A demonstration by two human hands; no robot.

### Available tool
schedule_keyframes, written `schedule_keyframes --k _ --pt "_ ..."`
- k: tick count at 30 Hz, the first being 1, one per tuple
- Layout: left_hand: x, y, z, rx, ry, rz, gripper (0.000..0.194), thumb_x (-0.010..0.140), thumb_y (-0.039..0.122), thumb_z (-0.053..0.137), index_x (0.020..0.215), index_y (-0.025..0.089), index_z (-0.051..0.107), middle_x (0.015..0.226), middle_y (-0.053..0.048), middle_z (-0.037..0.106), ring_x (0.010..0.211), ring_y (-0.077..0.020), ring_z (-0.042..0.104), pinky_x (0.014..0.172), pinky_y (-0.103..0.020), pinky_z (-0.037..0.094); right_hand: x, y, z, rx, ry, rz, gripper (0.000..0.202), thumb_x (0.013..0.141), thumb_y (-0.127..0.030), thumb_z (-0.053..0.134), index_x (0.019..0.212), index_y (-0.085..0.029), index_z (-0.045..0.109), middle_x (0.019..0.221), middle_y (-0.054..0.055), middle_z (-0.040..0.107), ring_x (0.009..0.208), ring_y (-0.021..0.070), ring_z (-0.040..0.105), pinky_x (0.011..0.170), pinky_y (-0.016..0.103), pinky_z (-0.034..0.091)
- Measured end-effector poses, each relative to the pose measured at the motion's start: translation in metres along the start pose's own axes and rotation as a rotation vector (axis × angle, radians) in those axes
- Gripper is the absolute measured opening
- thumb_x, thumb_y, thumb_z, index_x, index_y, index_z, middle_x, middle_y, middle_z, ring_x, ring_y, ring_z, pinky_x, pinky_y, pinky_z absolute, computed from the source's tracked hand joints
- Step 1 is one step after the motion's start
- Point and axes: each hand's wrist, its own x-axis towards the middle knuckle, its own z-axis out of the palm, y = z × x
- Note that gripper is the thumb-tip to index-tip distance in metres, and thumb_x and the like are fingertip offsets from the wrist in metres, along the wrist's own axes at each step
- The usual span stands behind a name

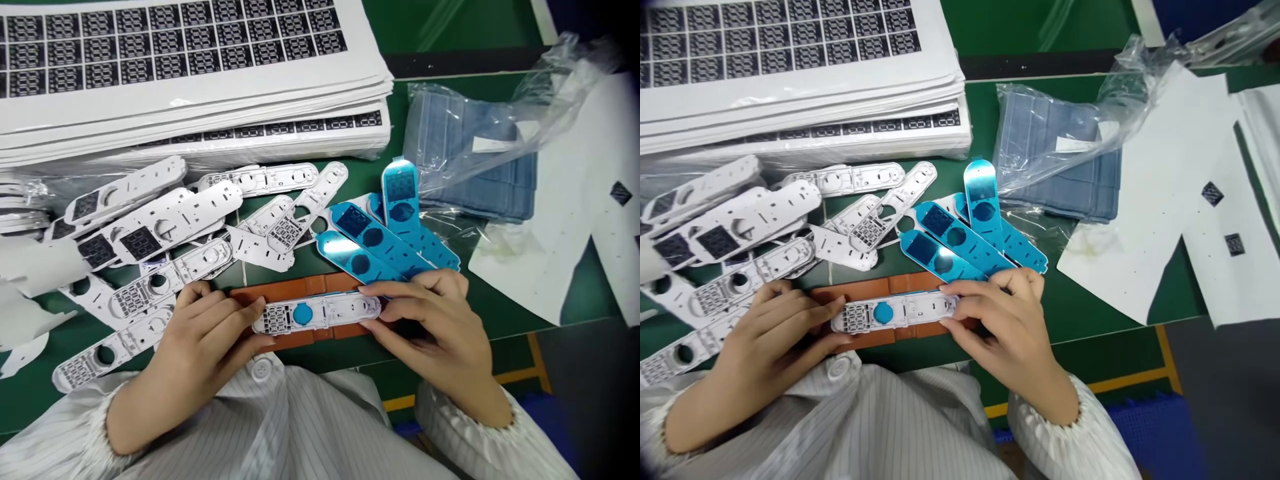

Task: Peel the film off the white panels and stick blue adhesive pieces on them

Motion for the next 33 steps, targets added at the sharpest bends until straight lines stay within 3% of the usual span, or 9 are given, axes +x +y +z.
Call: schedule_keyframes --k 12,19,28,33 --pt "0.003 0.000 -0.001 -0.014 -0.013 0.024 0.020 0.086 0.028 0.060 0.098 0.012 0.056 0.069 -0.001 0.063 0.062 -0.0141 0.057 0.065 -0.034 0.039 -0.001 0.003 0.001 0.007 0.007 0.010 0.016 0.082 -0.021 0.067 0.076 -0.025 0.053 0.095 -0.002 0.073 0.072 0.0198 0.049 0.067 0.041 0.035" --pt "0.003 0.000 -0.001 -0.010 -0.007 0.011 0.019 0.088 0.029 0.057 0.100 0.015 0.055 0.069 0.000 0.064 0.062 -0.0139 0.057 0.065 -0.033 0.040 0.001 0.002 0.001 -0.019 0.020 0.001 0.017 0.083 -0.023 0.065 0.074 -0.025 0.052 0.091 -0.004 0.073 0.069 0.0193 0.049 0.066 0.041 0.035" --pt "0.003 0.008 -0.002 0.018 -0.043 -0.058 0.018 0.088 0.029 0.057 0.099 0.015 0.055 0.071 0.000 0.062 0.065 -0.0149 0.055 0.068 -0.034 0.039 0.009 -0.016 -0.007 -0.162 -0.084 0.023 0.033 0.089 -0.014 0.054 0.060 -0.021 0.038 0.060 -0.005 0.062 0.058 0.0143 0.039 0.068 0.039 0.028" --pt "0.003 0.011 0.000 0.088 -0.007 -0.022 0.018 0.090 0.027 0.053 0.101 0.013 0.053 0.069 0.000 0.061 0.065 -0.0143 0.055 0.068 -0.032 0.040 0.013 -0.020 -0.008 -0.218 -0.102 -0.029 0.019 0.091 -0.015 0.051 0.074 -0.021 0.054 0.067 -0.004 0.065 0.060 0.0146 0.040 0.070 0.037 0.030"
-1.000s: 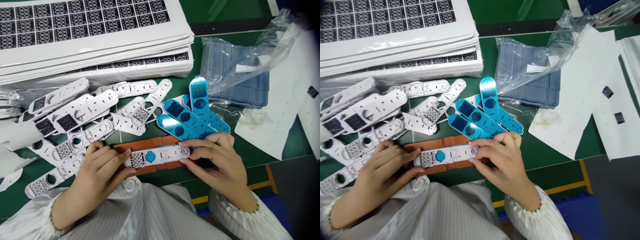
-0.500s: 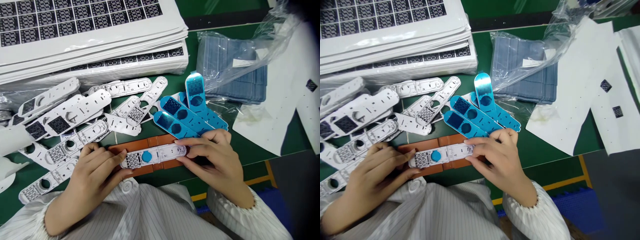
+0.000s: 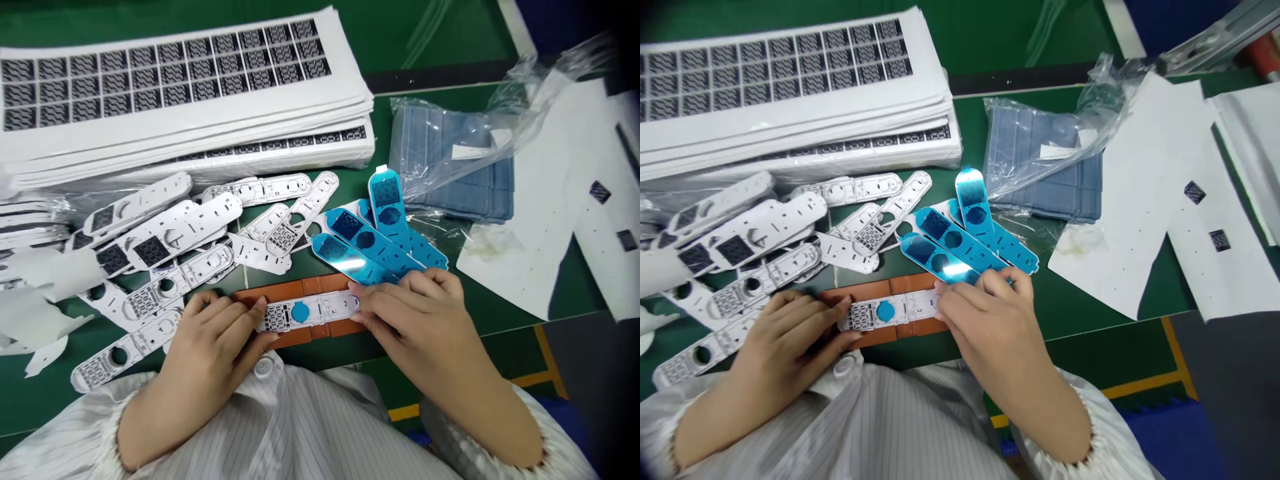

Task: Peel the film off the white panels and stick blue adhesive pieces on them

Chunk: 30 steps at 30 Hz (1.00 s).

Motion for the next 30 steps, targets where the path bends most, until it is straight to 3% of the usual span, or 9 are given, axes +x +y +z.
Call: schedule_keyframes --k 2,5,9,13,17,20,23,26,30 --pt "-0.001 -0.001 0.002 0.014 0.021 0.020 0.018 0.092 0.027 0.049 0.102 0.013 0.053 0.067 0.000 0.060 0.065 -0.0142 0.056 0.068 -0.032 0.041 0.000 0.002 0.001 0.001 0.003 -0.077 0.010 0.090 -0.013 0.053 0.090 -0.021 0.059 0.079 -0.001 0.067 0.069 0.0171 0.046 0.076 0.039 0.032" --pt "-0.003 -0.002 0.005 0.072 0.071 0.073 0.020 0.092 0.026 0.048 0.104 0.010 0.054 0.066 -0.001 0.060 0.063 -0.0141 0.053 0.066 -0.031 0.042 0.001 0.007 0.005 -0.001 -0.022 -0.185 0.015 0.089 -0.015 0.055 0.103 -0.018 0.061 0.089 0.003 0.066 0.082 0.0210 0.051 0.085 0.045 0.033" --pt "-0.004 -0.003 0.005 0.156 0.114 0.106 0.025 0.092 0.024 0.047 0.105 0.004 0.055 0.064 -0.002 0.057 0.060 -0.0145 0.048 0.067 -0.033 0.041 0.004 0.008 0.010 0.013 -0.022 -0.224 0.018 0.091 -0.015 0.051 0.106 -0.018 0.061 0.089 0.005 0.065 0.083 0.0207 0.053 0.090 0.049 0.033" --pt "-0.002 -0.005 -0.004 0.041 0.111 0.016 0.023 0.095 0.023 0.039 0.106 0.010 0.055 0.074 -0.003 0.059 0.065 -0.0138 0.048 0.071 -0.033 0.041 0.005 0.002 0.007 0.058 0.107 -0.233 0.018 0.090 -0.010 0.050 0.101 -0.019 0.062 0.091 0.005 0.068 0.082 0.0203 0.057 0.084 0.046 0.038" --pt "-0.006 -0.007 -0.011 -0.034 0.116 -0.044 0.039 0.095 0.032 0.038 0.124 0.007 0.044 0.099 -0.013 0.058 0.091 -0.0190 0.053 0.081 -0.033 0.046 -0.001 0.008 -0.003 0.192 0.360 0.061 0.018 0.089 -0.013 0.053 0.099 -0.023 0.065 0.084 0.002 0.067 0.072 0.0163 0.059 0.064 0.032 0.045" --pt "-0.011 -0.005 -0.005 0.072 0.001 0.018 0.057 0.091 0.046 0.043 0.133 0.008 0.037 0.127 -0.020 0.049 0.118 -0.0292 0.045 0.095 -0.044 0.042 -0.005 0.026 -0.008 0.114 0.496 0.363 0.017 0.091 -0.021 0.053 0.102 -0.024 0.066 0.083 0.003 0.068 0.070 0.0177 0.062 0.057 0.029 0.047" --pt "-0.014 -0.003 0.006 0.177 -0.087 0.039 0.060 0.091 0.046 0.042 0.138 0.010 0.031 0.133 -0.019 0.047 0.122 -0.0321 0.044 0.098 -0.050 0.039 -0.002 0.040 -0.008 -0.080 0.510 0.449 0.021 0.090 -0.031 0.054 0.104 -0.020 0.066 0.090 0.009 0.067 0.082 0.0255 0.063 0.068 0.038 0.049" --pt "-0.015 -0.002 0.010 0.207 -0.097 0.024 0.054 0.092 0.038 0.041 0.138 0.011 0.032 0.127 -0.017 0.054 0.116 -0.0298 0.050 0.098 -0.050 0.039 0.004 0.036 -0.002 -0.186 0.486 0.306 0.029 0.087 -0.037 0.057 0.107 -0.017 0.063 0.107 0.015 0.061 0.100 0.0319 0.056 0.085 0.048 0.042" --pt "-0.017 -0.004 0.006 0.229 -0.071 0.041 0.051 0.094 0.041 0.036 0.134 0.010 0.039 0.124 -0.016 0.058 0.112 -0.0291 0.053 0.098 -0.051 0.037 0.004 0.018 0.009 -0.180 0.211 0.068 0.027 0.089 -0.042 0.052 0.105 -0.022 0.062 0.113 0.011 0.057 0.102 0.0309 0.055 0.083 0.048 0.041"
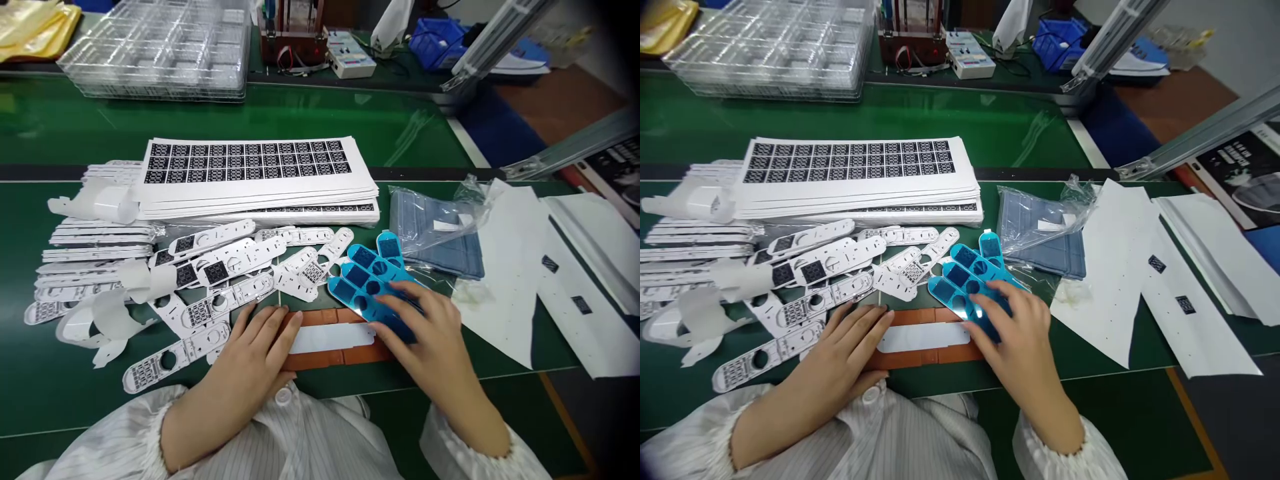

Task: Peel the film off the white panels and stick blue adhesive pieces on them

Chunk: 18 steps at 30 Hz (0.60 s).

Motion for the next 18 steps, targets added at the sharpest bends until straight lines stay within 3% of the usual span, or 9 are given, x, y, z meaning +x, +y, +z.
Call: schedule_keyframes --k 4,11,15,18 --pt "-0.007 -0.005 -0.005 0.027 0.031 0.001 0.049 0.096 0.040 0.028 0.132 0.010 0.042 0.123 -0.013 0.059 0.114 -0.0262 0.053 0.101 -0.047 0.033 -0.002 -0.003 0.008 -0.072 -0.049 -0.066 0.025 0.092 -0.040 0.048 0.102 -0.022 0.062 0.113 0.013 0.056 0.104 0.0329 0.053 0.082 0.051 0.038" --pt "-0.023 -0.011 -0.012 0.081 0.027 0.012 0.051 0.097 0.042 0.019 0.133 0.014 0.042 0.121 -0.008 0.062 0.112 -0.0227 0.054 0.104 -0.046 0.029 0.009 0.005 0.009 -0.179 -0.006 0.003 0.029 0.092 -0.041 0.045 0.098 -0.020 0.064 0.113 0.014 0.056 0.101 0.0364 0.052 0.081 0.056 0.038" --pt "-0.027 -0.013 -0.016 0.090 0.016 -0.005 0.051 0.097 0.043 0.022 0.134 0.015 0.041 0.127 -0.009 0.058 0.118 -0.0242 0.051 0.107 -0.046 0.023 0.015 -0.014 0.003 -0.054 -0.032 -0.099 0.021 0.092 -0.034 0.047 0.099 -0.020 0.061 0.111 0.013 0.058 0.100 0.0316 0.054 0.085 0.052 0.037" --pt "-0.032 -0.015 -0.021 0.053 0.022 -0.025 0.051 0.094 0.047 0.033 0.130 0.014 0.046 0.128 -0.007 0.058 0.120 -0.0260 0.047 0.113 -0.047 0.011 0.017 -0.042 0.000 0.121 -0.153 -0.221 0.016 0.093 -0.026 0.047 0.102 -0.021 0.059 0.107 0.009 0.061 0.098 0.0261 0.055 0.091 0.051 0.034"
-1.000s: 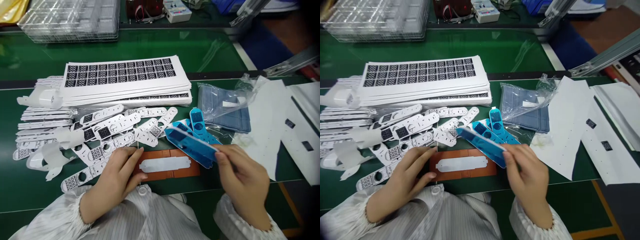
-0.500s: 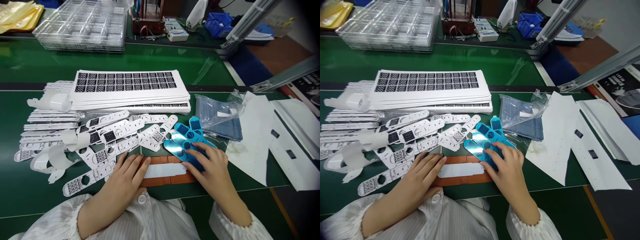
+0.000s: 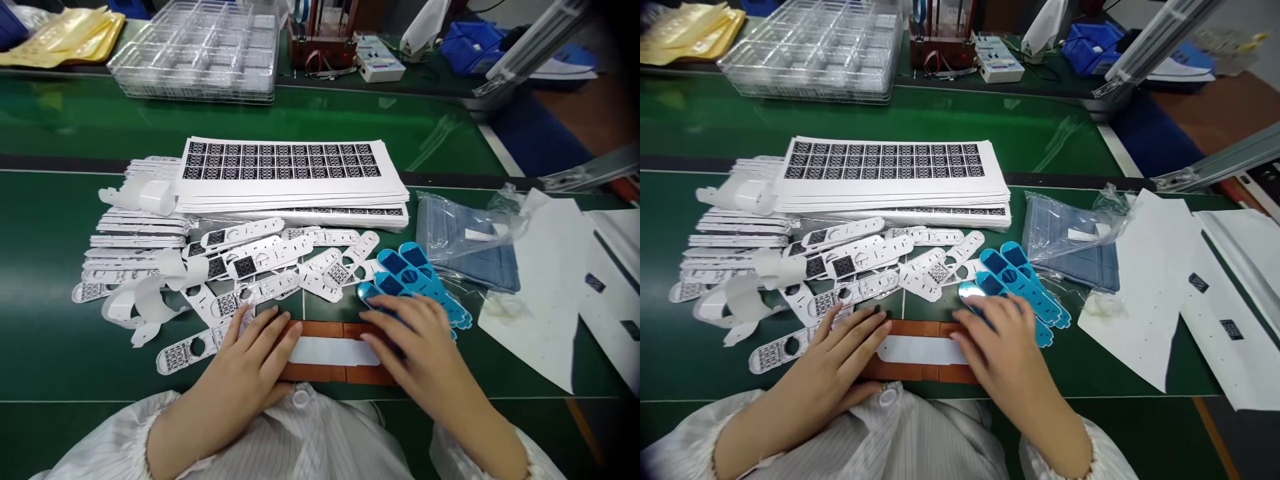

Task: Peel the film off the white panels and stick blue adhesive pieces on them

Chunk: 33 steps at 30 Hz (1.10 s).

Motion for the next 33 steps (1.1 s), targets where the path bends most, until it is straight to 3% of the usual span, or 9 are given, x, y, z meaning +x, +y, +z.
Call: schedule_keyframes --k 4,9,17,22,25,33 --pt "-0.009 -0.002 -0.003 -0.074 0.088 -0.102 0.043 0.092 0.045 0.042 0.117 0.015 0.058 0.118 -0.004 0.064 0.117 -0.0263 0.047 0.115 -0.047 0.004 0.011 -0.041 0.015 0.225 -0.103 -0.131 0.015 0.091 -0.019 0.049 0.101 -0.020 0.060 0.104 0.007 0.062 0.095 0.0222 0.053 0.088 0.043 0.038" --pt "-0.014 0.000 -0.001 -0.142 0.148 -0.251 0.028 0.091 0.035 0.047 0.107 0.018 0.063 0.107 -0.006 0.068 0.114 -0.0271 0.050 0.112 -0.058 0.011 0.031 -0.071 0.048 0.255 -0.033 -0.247 0.016 0.091 -0.014 0.048 0.097 -0.014 0.062 0.092 0.008 0.062 0.084 0.0214 0.051 0.074 0.037 0.043" --pt "-0.016 -0.002 -0.001 -0.181 0.131 -0.273 0.024 0.091 0.030 0.047 0.101 0.019 0.066 0.103 -0.006 0.069 0.115 -0.0297 0.051 0.108 -0.068 0.012 0.041 -0.070 0.054 0.310 -0.049 -0.272 0.014 0.089 -0.012 0.051 0.083 -0.015 0.063 0.086 0.005 0.063 0.077 0.0188 0.050 0.067 0.034 0.044" --pt "-0.016 -0.003 0.000 -0.165 0.136 -0.254 0.024 0.091 0.029 0.049 0.103 0.017 0.065 0.103 -0.005 0.069 0.114 -0.0298 0.051 0.108 -0.068 0.012 0.042 -0.070 0.052 0.325 -0.059 -0.260 0.018 0.092 -0.020 0.050 0.081 -0.014 0.063 0.085 0.005 0.063 0.074 0.0177 0.050 0.064 0.031 0.045" --pt "-0.017 -0.003 0.001 -0.170 0.147 -0.249 0.024 0.091 0.029 0.048 0.103 0.017 0.065 0.103 -0.003 0.069 0.114 -0.0295 0.050 0.109 -0.066 0.011 0.043 -0.069 0.051 0.322 -0.068 -0.263 0.016 0.091 -0.019 0.050 0.084 -0.013 0.064 0.086 0.006 0.062 0.075 0.0177 0.050 0.064 0.030 0.045" --pt "-0.016 -0.005 0.000 -0.168 0.110 -0.237 0.021 0.091 0.028 0.048 0.100 0.018 0.065 0.103 -0.002 0.068 0.114 -0.0305 0.050 0.108 -0.068 0.011 0.047 -0.068 0.051 0.298 -0.104 -0.282 0.019 0.088 -0.016 0.054 0.071 -0.015 0.063 0.073 0.004 0.057 0.068 0.0168 0.045 0.056 0.029 0.040"
